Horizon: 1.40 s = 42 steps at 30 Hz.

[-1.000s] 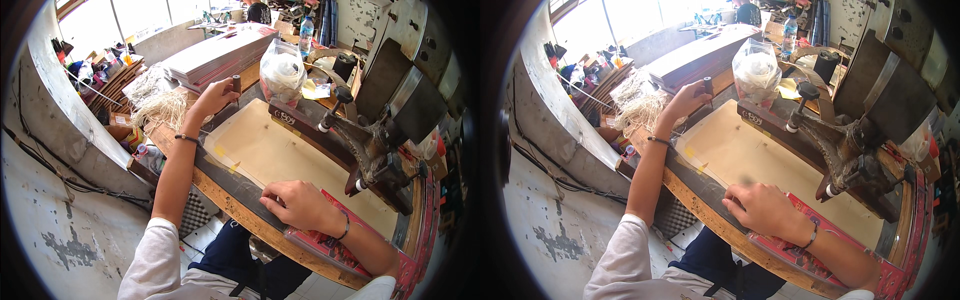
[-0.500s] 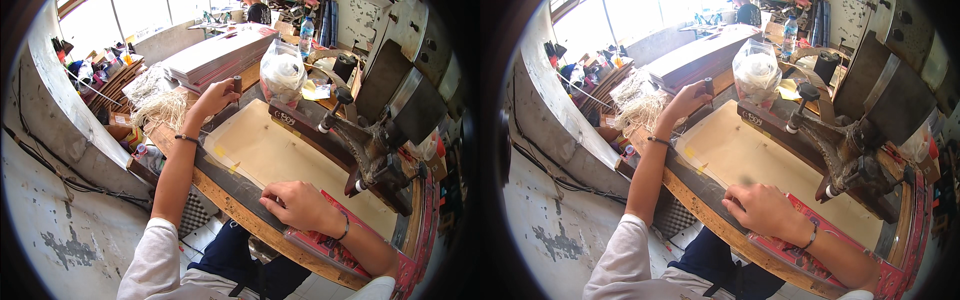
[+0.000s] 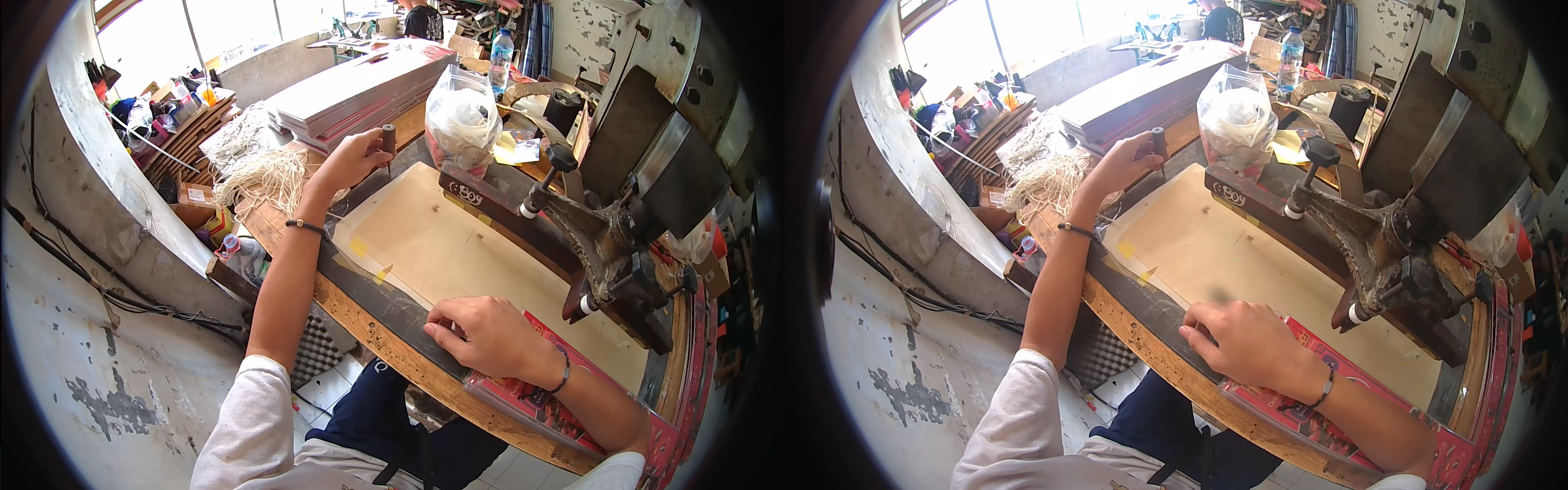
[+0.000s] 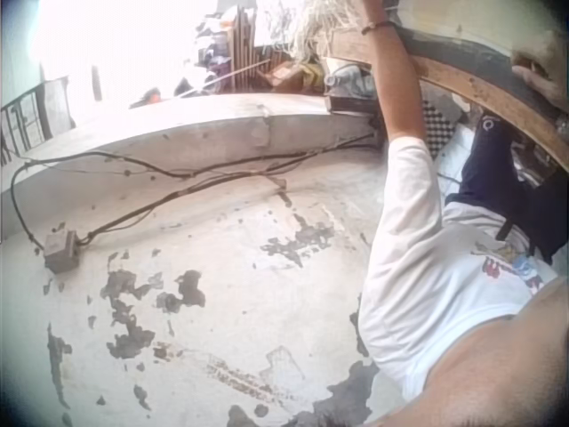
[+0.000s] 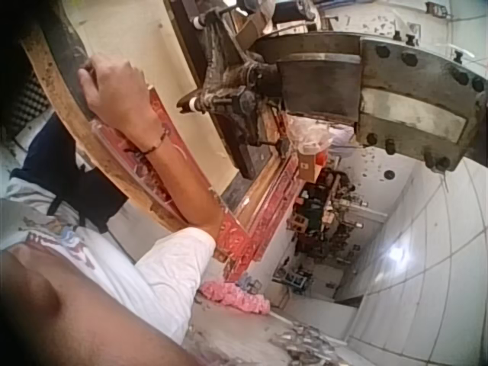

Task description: The person attaches white cords to paper bags by threading the cord through pre-punched holes and using a wooden tool to secure the knots or push the cord through.

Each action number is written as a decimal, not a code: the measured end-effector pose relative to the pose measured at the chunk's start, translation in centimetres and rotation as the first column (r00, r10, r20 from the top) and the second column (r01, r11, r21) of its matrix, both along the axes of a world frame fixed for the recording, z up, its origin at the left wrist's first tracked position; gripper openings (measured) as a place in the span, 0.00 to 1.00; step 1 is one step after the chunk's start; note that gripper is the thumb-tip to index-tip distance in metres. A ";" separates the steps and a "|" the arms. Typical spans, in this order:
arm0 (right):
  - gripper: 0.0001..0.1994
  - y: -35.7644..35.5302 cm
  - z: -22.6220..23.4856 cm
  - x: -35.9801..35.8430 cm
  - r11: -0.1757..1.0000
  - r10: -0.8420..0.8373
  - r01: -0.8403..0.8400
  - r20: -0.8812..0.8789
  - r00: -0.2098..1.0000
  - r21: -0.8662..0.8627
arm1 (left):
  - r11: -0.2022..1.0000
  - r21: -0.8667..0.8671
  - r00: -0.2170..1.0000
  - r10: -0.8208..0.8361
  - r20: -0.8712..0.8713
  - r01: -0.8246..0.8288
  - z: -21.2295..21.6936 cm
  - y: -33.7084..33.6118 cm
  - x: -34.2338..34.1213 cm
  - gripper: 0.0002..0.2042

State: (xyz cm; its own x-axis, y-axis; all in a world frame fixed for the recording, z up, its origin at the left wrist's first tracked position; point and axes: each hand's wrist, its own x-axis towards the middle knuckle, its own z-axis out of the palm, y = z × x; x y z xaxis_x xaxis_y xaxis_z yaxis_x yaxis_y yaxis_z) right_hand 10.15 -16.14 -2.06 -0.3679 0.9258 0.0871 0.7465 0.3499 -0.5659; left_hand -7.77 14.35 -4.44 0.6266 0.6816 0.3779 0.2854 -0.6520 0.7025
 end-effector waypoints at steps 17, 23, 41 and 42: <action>0.11 0.0 0.1 0.0 1.000 -0.004 0.004 -0.007 1.000 0.003 | 1.000 -0.030 1.000 0.003 0.002 -0.002 -0.1 0.3 0.0 0.12; 0.10 -0.2 0.1 -0.2 1.000 -0.012 0.012 -0.002 1.000 -0.006 | 0.995 0.090 0.999 0.034 -0.030 -0.031 0.1 -0.2 -0.3 0.11; 0.10 -0.3 -0.3 -0.3 0.998 -0.042 0.041 0.024 0.999 0.052 | 0.987 0.112 0.985 0.128 -0.119 -0.115 1.1 -1.8 0.5 0.14; 0.10 -0.3 -0.3 -0.3 0.998 -0.046 0.045 0.026 0.999 0.041 | 0.988 0.098 0.987 0.128 -0.101 -0.118 0.8 -1.6 0.4 0.15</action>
State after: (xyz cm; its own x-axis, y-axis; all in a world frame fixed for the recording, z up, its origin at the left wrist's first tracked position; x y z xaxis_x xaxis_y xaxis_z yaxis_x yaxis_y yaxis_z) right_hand 9.86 -16.42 -2.32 -0.3280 0.9376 0.1153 0.7769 0.3372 -0.5318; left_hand -7.37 12.74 -3.63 0.5802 0.7216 0.3778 0.4375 -0.6673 0.6027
